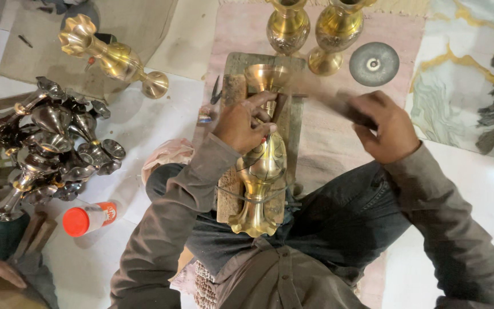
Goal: The person sits cross-legged on the floor with a brass vase clamped in a wooden block between their legs. They hold a chisel against the vase surface and strike it with a wooden mallet to engrave decorative patterns, repositioning the chisel and rotating the vase to work different areas.
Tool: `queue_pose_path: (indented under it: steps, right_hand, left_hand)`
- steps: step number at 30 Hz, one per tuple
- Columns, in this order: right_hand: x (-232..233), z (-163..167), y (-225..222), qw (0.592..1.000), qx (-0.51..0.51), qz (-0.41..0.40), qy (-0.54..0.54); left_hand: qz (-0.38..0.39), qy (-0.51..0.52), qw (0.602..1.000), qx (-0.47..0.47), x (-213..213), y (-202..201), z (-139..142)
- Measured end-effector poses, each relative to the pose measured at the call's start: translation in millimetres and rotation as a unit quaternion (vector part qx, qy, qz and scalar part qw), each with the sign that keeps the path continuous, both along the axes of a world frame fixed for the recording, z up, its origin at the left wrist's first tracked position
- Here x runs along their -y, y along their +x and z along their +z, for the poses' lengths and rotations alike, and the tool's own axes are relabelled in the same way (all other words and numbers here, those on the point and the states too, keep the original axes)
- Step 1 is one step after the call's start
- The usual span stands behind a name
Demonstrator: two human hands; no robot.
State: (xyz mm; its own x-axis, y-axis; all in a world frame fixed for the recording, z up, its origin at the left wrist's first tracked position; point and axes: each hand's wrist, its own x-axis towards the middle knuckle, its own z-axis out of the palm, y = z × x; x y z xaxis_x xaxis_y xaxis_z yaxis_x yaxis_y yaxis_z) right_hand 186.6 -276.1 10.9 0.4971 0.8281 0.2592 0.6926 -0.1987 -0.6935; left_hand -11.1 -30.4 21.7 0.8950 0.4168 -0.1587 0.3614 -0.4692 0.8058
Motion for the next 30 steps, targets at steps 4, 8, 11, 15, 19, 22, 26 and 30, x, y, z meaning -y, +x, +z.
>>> queue_pose_path:
  steps: [4,8,11,15,19,22,26,30]
  right_hand:
    - [3,-2,-1,0.999,0.01,0.011,0.038]
    - [8,-2,0,0.997,0.031,0.02,-0.065]
    - [9,-2,-5,0.999,-0.025,-0.03,0.009]
    - [12,2,-8,0.999,0.034,0.008,-0.023]
    - [14,3,-14,1.0,0.022,0.001,-0.021]
    - [17,2,-17,1.0,0.002,-0.014,0.005]
    - [19,1,-22,0.997,-0.04,-0.056,0.045]
    - [22,3,-28,0.997,0.002,-0.069,0.017]
  left_hand:
    - [-0.016,0.015,0.999,-0.023,0,2,2]
    - [-0.02,0.01,0.999,-0.026,1,3,5]
    - [-0.022,-0.003,0.999,-0.023,0,2,7]
    - [-0.038,0.019,0.999,-0.023,-1,1,8]
    - [-0.033,-0.035,0.999,-0.013,0,-1,6]
    - [-0.051,-0.025,0.998,0.02,-2,-3,6]
    - [-0.081,-0.032,0.994,0.069,-1,-6,3]
    - [-0.076,-0.043,0.994,0.062,-2,-7,0]
